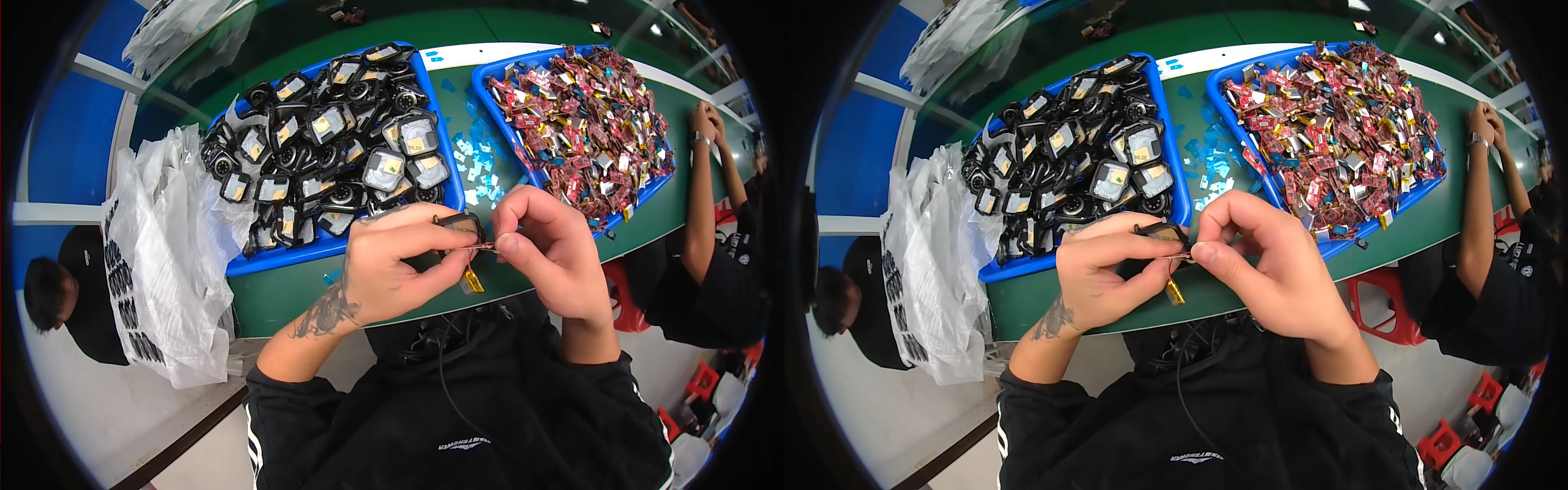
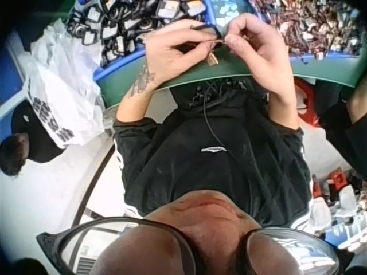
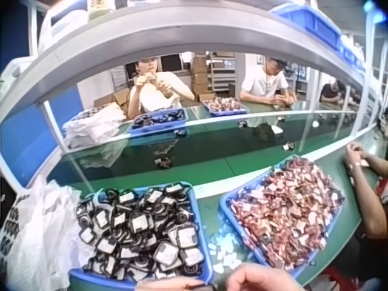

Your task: Manually assembling internal components and stickers for smartwatches on an assembly line.

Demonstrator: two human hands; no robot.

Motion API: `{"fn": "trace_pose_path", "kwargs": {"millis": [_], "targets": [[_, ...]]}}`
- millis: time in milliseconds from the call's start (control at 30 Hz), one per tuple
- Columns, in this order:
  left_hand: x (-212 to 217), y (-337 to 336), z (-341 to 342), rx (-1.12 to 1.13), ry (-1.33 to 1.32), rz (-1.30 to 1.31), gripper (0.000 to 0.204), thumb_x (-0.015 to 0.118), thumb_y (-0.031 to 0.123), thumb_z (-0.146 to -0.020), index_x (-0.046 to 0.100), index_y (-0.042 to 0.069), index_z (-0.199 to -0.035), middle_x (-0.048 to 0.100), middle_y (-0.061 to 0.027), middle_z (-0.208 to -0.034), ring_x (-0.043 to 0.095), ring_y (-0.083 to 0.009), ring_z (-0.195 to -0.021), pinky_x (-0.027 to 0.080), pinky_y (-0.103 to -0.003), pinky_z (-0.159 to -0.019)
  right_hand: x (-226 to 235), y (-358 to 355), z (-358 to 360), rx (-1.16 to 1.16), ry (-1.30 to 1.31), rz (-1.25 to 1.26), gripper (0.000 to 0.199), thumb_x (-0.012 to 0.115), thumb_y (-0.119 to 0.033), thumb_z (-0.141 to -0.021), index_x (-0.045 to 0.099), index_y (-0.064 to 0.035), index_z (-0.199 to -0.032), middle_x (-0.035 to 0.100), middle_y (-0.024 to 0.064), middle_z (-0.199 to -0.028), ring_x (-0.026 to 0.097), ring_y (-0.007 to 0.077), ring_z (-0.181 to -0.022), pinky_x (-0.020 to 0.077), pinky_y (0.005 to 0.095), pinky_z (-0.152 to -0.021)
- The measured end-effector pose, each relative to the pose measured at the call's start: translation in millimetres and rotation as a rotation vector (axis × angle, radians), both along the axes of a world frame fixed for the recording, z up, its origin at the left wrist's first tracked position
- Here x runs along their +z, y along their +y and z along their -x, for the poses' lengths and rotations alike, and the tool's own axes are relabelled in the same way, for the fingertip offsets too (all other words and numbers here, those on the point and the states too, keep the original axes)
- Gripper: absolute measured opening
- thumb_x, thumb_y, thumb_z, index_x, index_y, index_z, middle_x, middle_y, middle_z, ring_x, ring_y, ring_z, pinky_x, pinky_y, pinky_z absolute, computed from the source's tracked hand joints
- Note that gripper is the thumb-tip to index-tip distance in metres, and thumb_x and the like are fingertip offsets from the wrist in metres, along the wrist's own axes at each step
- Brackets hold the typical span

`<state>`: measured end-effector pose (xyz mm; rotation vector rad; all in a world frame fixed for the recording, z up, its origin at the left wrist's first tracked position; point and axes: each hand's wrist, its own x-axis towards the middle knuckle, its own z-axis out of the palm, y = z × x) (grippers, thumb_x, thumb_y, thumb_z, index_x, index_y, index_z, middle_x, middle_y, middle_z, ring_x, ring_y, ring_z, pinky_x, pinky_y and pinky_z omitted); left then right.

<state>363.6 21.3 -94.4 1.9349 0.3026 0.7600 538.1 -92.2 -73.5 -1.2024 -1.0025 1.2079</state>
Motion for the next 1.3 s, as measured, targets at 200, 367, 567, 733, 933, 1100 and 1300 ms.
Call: {"fn": "trace_pose_path", "kwargs": {"millis": [200, 367, 567, 733, 933, 1100, 1300], "targets": [[1.1, -1.2, 3.2, -0.048, 0.154, 0.374, 0.014, 0.067, -0.009, -0.077, 0.069, -0.007, -0.09, 0.067, -0.0146, -0.092, 0.068, -0.0154, -0.079, 0.056, -0.022, -0.067, 1.7, -2.0, -1.1, -0.041, 0.043, 0.03, 0.009, 0.06, -0.003, -0.09, 0.057, 0.0007, -0.097, 0.057, 0.0008, -0.087, 0.054, 0.0045, -0.079, 0.0456, 0.0198, -0.071], [-2.0, -5.5, 0.4, 0.022, 0.046, 0.484, 0.007, 0.068, -0.004, -0.08, 0.069, -0.005, -0.087, 0.067, -0.0121, -0.091, 0.069, -0.0126, -0.073, 0.054, -0.02, -0.06, -3.8, -1.7, 0.8, -0.12, 0.181, -0.051, 0.023, 0.063, 0.004, -0.086, 0.058, 0.0023, -0.108, 0.061, 0.0034, -0.092, 0.059, 0.0054, -0.081, 0.0476, 0.0187, -0.074], [-1.9, -5.9, 0.4, -0.053, 0.047, 0.666, 0.009, 0.066, -0.005, -0.082, 0.068, -0.008, -0.09, 0.067, -0.0126, -0.095, 0.069, -0.0144, -0.079, 0.056, -0.021, -0.066, -9.6, 0.1, 2.8, -0.144, 0.082, -0.088, 0.025, 0.064, 0.004, -0.085, 0.058, 0.0024, -0.11, 0.062, 0.0038, -0.09, 0.059, 0.0053, -0.081, 0.0479, 0.0185, -0.072], [-1.6, -4.4, 0.6, -0.081, 0.083, 0.724, 0.015, 0.064, -0.012, -0.081, 0.067, -0.01, -0.096, 0.064, -0.016, -0.105, 0.068, -0.0171, -0.086, 0.057, -0.025, -0.077, -8.8, -0.4, 9.0, -0.2, 0.061, -0.112, 0.028, 0.067, 0.005, -0.083, 0.058, 0.0026, -0.11, 0.062, 0.0045, -0.09, 0.06, 0.0064, -0.081, 0.0479, 0.0189, -0.071], [-7.8, -14.0, -4.6, 0.038, -0.061, 0.481, 0.032, 0.064, -0.007, -0.082, 0.064, -0.004, -0.114, 0.059, -0.016, -0.121, 0.067, -0.0181, -0.095, 0.058, -0.027, -0.081, -11.6, 2.9, 20.1, -0.296, -0.288, -0.181, 0.035, 0.068, 0.009, -0.078, 0.055, 0.0031, -0.111, 0.06, 0.005, -0.09, 0.058, 0.0091, -0.081, 0.0469, 0.0217, -0.07], [-0.5, -13.9, -3.1, 0.0, -0.041, 0.567, 0.036, 0.059, -0.015, -0.083, 0.061, -0.006, -0.118, 0.055, -0.0181, -0.126, 0.061, -0.0228, -0.11, 0.055, -0.031, -0.091, -21.9, 5.8, 25.3, -0.423, -0.496, -0.328, 0.031, 0.071, 0.009, -0.076, 0.059, 0.0041, -0.105, 0.062, 0.007, -0.087, 0.061, 0.0097, -0.073, 0.0488, 0.0221, -0.063], [-1.6, -12.9, -2.1, 0.035, -0.025, 0.576, 0.033, 0.06, -0.014, -0.083, 0.062, -0.006, -0.115, 0.058, -0.0178, -0.122, 0.063, -0.0217, -0.105, 0.057, -0.03, -0.086, -25.2, 6.7, 29.1, -0.499, -0.446, -0.313, 0.029, 0.072, 0.01, -0.075, 0.06, 0.0035, -0.1, 0.062, 0.0081, -0.086, 0.058, 0.0098, -0.067, 0.0476, 0.0223, -0.059]]}}
